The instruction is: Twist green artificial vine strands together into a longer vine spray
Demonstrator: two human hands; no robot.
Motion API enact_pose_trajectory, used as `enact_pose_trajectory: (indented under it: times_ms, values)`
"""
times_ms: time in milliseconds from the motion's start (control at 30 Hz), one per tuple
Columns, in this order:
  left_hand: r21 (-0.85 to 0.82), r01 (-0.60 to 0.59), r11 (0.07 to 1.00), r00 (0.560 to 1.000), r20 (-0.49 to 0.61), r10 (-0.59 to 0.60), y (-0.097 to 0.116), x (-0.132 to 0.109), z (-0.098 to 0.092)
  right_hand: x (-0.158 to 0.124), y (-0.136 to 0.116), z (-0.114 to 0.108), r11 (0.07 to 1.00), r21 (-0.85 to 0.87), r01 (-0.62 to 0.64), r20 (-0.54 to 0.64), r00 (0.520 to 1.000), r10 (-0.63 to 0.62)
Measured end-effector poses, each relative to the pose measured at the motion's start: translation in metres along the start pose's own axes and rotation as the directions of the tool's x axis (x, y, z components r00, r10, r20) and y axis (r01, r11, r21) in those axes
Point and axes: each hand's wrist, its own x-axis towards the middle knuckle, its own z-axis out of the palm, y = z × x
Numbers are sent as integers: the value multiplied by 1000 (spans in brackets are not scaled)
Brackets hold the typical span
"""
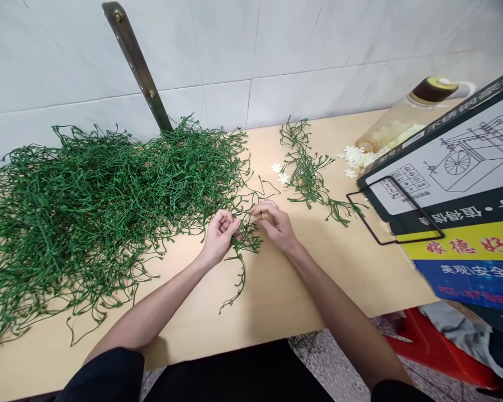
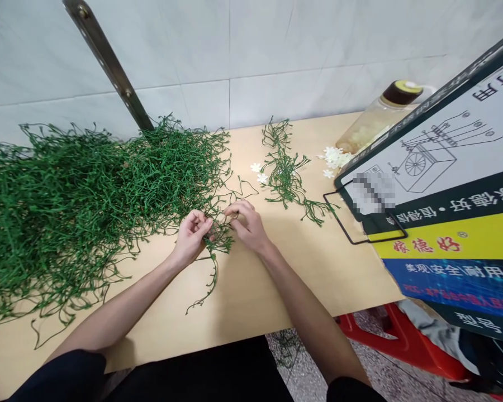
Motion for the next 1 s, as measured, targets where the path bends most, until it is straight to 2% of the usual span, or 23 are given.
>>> enact_pose_trajectory:
  times_ms: [67, 233, 367, 567, 667, 900, 1000]
  values:
    - [-16, -18, 1000, 1000, -26, 18, 2, 0, 1, 0, -3, -1, 1000, 12, 8, -6, 1000, -8]
    - [-31, 3, 1000, 1000, -18, -4, 6, 1, 1, -2, -7, 2, 994, -81, 70, 78, 995, -64]
    - [-15, 43, 999, 999, -6, -43, 7, 2, 0, -1, -6, 6, 992, -84, 97, 48, 995, -93]
    - [2, 43, 999, 999, 15, -43, 0, 2, -2, 1, -4, 1, 993, 75, -87, -42, 995, 91]
    - [9, 18, 1000, 1000, 16, -18, -2, 2, -2, 0, -2, -2, 975, 175, -138, -73, 986, 152]
    - [24, -39, 999, 999, 28, 39, 2, 0, 0, -1, -9, -9, 966, 190, -177, 16, 984, 177]
    - [3, -21, 1000, 999, 29, 21, 2, -1, 1, 1, -9, -9, 961, 233, -151, -14, 987, 159]
